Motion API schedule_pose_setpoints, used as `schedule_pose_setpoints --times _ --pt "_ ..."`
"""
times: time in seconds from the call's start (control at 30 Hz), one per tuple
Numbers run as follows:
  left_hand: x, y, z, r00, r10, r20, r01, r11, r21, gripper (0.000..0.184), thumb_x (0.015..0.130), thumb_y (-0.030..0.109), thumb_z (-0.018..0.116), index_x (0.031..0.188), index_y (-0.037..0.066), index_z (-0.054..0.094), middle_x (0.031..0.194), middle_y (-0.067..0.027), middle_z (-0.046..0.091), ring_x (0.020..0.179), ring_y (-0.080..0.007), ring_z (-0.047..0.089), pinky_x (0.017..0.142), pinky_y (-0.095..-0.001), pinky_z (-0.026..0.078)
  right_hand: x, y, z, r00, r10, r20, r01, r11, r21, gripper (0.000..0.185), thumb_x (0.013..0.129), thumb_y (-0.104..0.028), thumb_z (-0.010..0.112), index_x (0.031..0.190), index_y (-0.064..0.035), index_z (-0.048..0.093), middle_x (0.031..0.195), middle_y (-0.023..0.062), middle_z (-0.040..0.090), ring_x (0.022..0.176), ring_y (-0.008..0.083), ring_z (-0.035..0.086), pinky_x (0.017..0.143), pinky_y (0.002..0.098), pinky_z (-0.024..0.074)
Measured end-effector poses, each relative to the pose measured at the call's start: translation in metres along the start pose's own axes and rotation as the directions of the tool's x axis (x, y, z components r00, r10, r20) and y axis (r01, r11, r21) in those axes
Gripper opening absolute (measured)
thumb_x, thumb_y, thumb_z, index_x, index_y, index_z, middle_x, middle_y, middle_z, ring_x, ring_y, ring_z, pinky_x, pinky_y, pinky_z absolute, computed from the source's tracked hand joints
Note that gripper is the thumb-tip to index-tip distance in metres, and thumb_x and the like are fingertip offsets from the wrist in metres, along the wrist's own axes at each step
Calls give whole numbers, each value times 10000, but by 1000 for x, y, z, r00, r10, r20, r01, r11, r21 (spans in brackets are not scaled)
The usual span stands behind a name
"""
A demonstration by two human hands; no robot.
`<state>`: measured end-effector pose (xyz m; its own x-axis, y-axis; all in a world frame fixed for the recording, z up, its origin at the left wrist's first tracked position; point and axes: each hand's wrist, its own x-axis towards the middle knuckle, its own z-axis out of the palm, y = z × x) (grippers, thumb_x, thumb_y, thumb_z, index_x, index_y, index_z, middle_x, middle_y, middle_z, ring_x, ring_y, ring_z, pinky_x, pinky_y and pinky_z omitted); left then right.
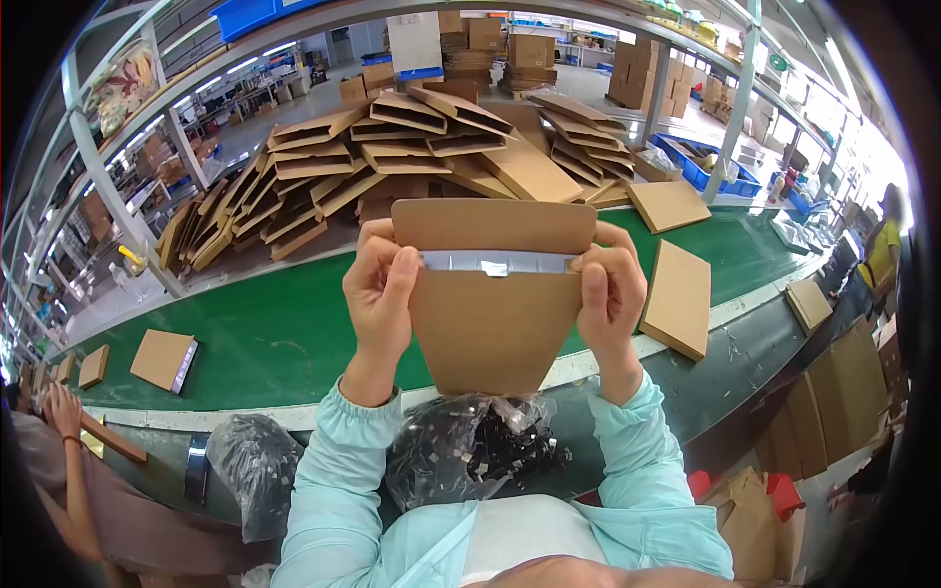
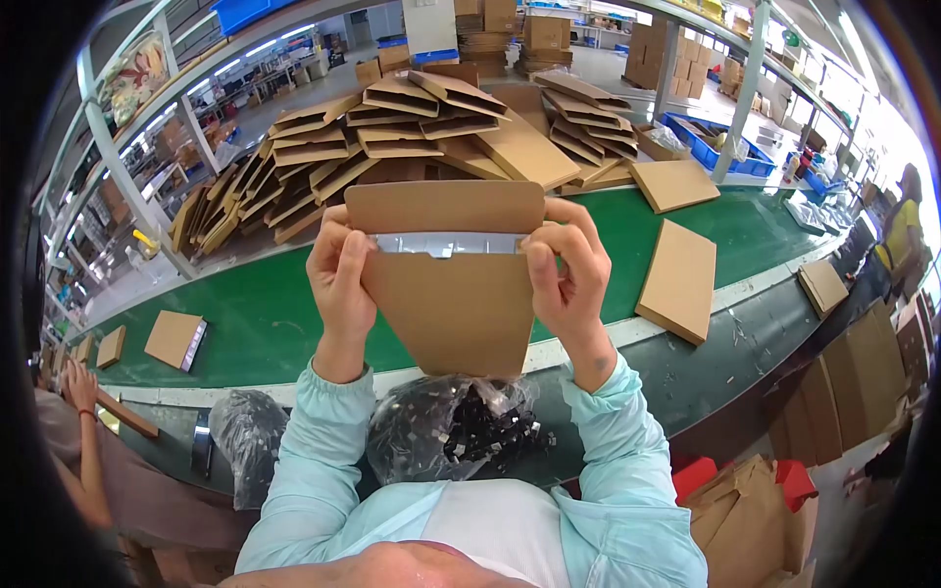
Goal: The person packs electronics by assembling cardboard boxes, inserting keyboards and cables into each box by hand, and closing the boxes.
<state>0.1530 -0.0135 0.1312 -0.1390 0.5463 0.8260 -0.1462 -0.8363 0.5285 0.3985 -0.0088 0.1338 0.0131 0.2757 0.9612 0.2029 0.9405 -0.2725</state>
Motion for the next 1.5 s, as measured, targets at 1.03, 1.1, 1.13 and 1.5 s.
schedule_pose_setpoints --times 1.03,1.1,1.13,1.5 --pt "30 56 -16 818 -404 410 438 899 12 368 874 249 746 1115 8 608 1178 -139 631 1092 -170 597 935 -305 485 22 -47 -3 813 484 323 -574 757 312 321 869 -153 772 1067 -16 560 1142 90 595 1025 99 564 868 238 471" --pt "35 56 -20 787 -381 486 376 920 112 417 887 203 726 1219 -31 634 1206 -119 645 1158 -183 593 997 -314 465 26 -53 -4 790 497 359 -598 752 277 338 881 -144 756 1140 -2 592 1143 76 605 1028 99 569 877 240 470" --pt "34 57 -20 792 -380 478 367 922 124 399 888 196 724 1205 -33 644 1208 -114 644 1148 -186 598 998 -318 464 28 -54 -4 779 503 375 -609 750 259 353 887 -139 748 1177 4 607 1144 69 609 1030 99 571 881 240 470" --pt "36 66 -10 831 -427 358 376 904 206 248 908 92 698 1126 -26 702 1064 -81 714 1012 -131 643 903 -256 497 45 -54 -13 727 538 426 -626 774 92 248 914 -147 714 1118 -6 712 1065 56 656 945 99 616 813 223 484"
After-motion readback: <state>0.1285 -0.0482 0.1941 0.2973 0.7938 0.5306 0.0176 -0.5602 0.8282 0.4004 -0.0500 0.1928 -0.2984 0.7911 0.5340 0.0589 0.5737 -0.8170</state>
